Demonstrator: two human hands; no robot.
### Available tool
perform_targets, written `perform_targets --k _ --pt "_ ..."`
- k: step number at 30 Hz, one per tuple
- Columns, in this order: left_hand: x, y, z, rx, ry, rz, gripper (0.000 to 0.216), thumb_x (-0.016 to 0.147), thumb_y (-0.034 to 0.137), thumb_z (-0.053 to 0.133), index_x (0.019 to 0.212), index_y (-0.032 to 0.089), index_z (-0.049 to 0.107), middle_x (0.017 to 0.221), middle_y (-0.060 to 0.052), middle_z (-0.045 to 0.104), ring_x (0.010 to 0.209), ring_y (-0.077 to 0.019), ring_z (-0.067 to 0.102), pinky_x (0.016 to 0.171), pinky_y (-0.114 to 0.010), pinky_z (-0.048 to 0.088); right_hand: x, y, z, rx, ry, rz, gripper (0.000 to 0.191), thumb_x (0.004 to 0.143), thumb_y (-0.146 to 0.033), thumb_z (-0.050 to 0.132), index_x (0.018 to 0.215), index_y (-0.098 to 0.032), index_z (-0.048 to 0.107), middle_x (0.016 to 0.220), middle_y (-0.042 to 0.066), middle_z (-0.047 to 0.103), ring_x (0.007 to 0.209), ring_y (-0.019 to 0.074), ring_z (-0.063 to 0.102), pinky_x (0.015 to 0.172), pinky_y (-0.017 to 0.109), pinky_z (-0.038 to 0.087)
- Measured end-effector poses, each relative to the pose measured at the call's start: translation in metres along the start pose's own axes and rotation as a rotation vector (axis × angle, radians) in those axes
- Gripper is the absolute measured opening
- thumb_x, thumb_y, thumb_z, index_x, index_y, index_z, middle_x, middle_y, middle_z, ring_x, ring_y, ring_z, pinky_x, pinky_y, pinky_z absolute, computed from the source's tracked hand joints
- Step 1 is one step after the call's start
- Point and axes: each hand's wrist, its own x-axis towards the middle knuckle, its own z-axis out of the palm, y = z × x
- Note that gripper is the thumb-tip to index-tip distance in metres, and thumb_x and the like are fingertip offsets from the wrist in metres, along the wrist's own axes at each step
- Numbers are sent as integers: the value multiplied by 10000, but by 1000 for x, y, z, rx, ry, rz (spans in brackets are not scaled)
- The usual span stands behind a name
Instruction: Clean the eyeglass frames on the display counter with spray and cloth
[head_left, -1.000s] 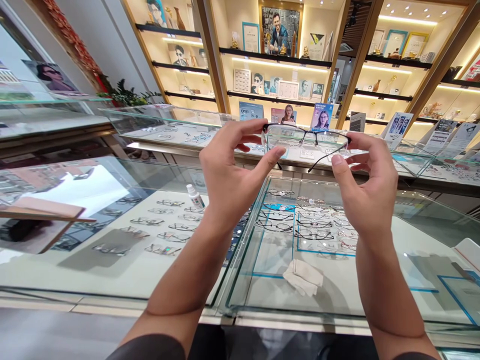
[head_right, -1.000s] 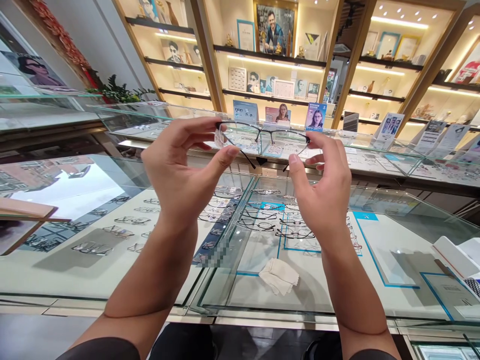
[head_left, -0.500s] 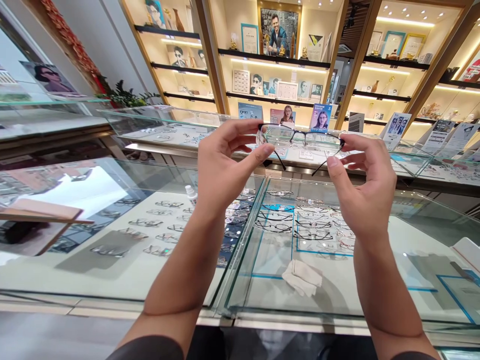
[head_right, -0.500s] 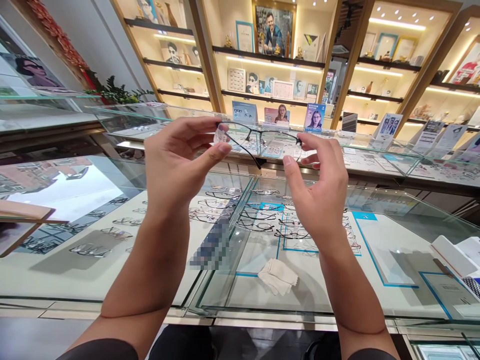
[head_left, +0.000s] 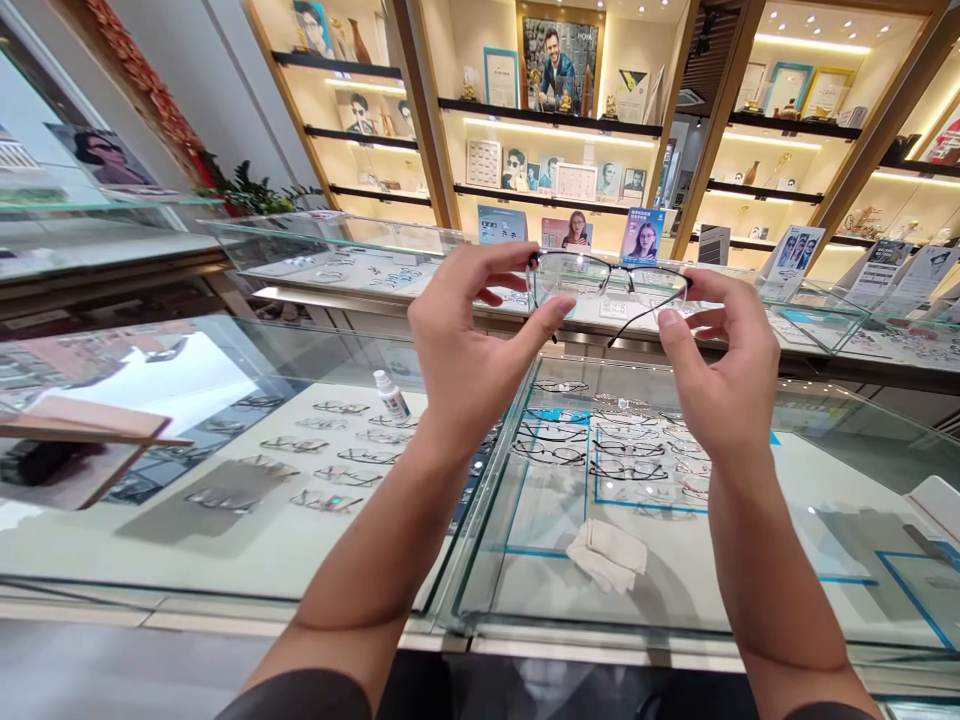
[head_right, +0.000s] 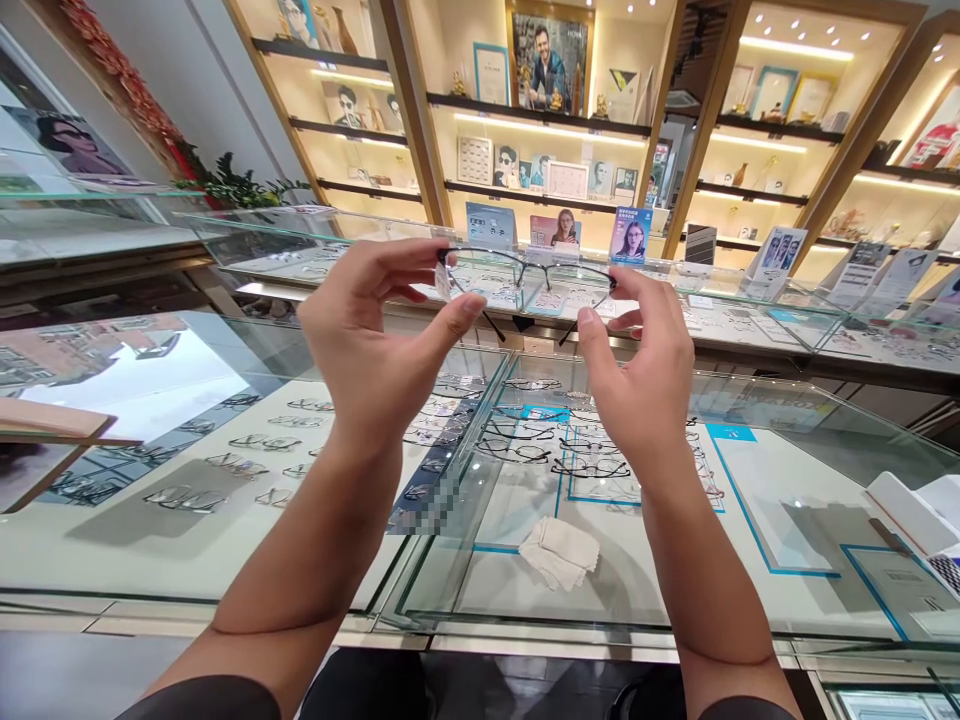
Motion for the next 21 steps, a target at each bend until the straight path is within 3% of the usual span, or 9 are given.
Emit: perform_targets --k 7,11,14,21 --pt "1 -4 0 -6 22 59 526 880 627 756 1314 336 702 1200 -46 739 1103 -258 714 936 -407 621 2 3 3 41 0 3 335 972 -467 659 1271 -315 650 1194 52 704 902 209 687 868 466 613" --pt "1 -21 10 -47 75 105 575 878 627 762 1359 329 665 1272 -51 715 1218 -270 695 1049 -434 601 3 3 10 49 113 -100 340 969 -431 679 1290 -330 633 1217 57 677 895 219 690 873 481 609" --pt "0 -35 21 -104 105 111 585 905 622 738 1401 331 630 1319 -58 703 1264 -279 688 1093 -461 597 2 3 14 35 186 -201 345 985 -371 663 1324 -325 624 1234 70 648 987 261 680 922 524 585" --pt "-10 -58 41 -261 31 45 714 905 635 733 1533 379 511 1464 -76 640 1402 -320 616 1127 -480 576 -3 0 19 -45 228 -334 392 972 -324 687 1357 -318 617 1230 82 643 1178 325 645 989 565 582"
